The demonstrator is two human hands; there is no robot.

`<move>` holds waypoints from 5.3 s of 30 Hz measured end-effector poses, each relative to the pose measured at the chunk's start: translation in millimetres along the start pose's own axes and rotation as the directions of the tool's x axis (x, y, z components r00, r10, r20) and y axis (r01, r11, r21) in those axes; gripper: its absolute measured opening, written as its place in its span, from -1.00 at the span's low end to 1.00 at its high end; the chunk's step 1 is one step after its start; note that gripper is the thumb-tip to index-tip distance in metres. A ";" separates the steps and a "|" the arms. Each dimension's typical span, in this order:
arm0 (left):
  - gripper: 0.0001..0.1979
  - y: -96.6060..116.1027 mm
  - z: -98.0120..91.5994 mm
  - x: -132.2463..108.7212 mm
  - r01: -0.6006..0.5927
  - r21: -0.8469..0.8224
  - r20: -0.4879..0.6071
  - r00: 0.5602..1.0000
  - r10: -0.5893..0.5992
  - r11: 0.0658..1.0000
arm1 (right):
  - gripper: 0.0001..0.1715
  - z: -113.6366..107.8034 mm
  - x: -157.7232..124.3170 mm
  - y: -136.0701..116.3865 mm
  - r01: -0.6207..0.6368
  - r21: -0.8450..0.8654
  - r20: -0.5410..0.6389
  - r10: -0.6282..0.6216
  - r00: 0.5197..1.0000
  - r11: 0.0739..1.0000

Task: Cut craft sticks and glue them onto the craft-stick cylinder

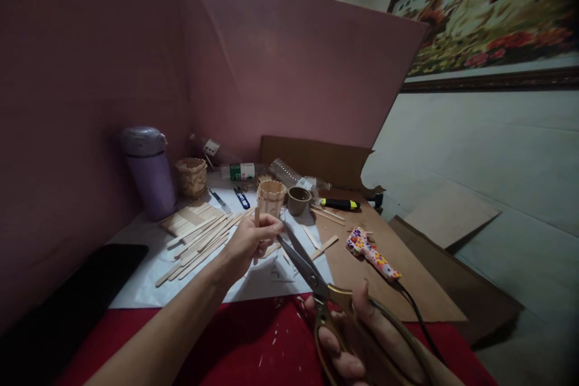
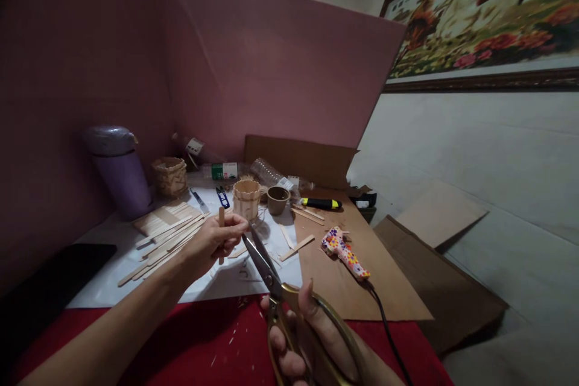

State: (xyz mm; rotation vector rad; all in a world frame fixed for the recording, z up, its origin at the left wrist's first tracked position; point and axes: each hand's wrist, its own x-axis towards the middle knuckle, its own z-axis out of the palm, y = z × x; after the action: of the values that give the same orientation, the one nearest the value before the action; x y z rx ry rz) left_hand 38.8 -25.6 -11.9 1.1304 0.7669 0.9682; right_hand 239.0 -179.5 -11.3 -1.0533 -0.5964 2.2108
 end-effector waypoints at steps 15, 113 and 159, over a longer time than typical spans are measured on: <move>-0.66 -6.0 -3.9 10.8 -0.062 0.173 -0.175 0.980 0.093 0.983 | -0.08 -18.3 2.0 7.2 0.064 0.039 -0.027 -0.063 0.998 0.997; -0.63 6.5 2.3 -8.4 -0.122 0.052 0.058 0.991 0.119 0.991 | -0.16 18.9 83.3 -5.1 0.528 -0.553 -0.008 -0.638 0.770 0.644; -0.67 -2.6 6.9 -12.3 -0.170 0.057 0.084 0.983 0.165 0.984 | -0.55 10.6 95.1 1.7 0.629 -0.498 0.072 -0.694 0.716 0.597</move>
State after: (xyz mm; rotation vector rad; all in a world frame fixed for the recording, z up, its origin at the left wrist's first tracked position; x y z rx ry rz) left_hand 40.7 -39.8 -12.3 1.2971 0.6505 1.0388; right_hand 182.7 -116.5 -56.3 -0.9742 -1.3065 1.3284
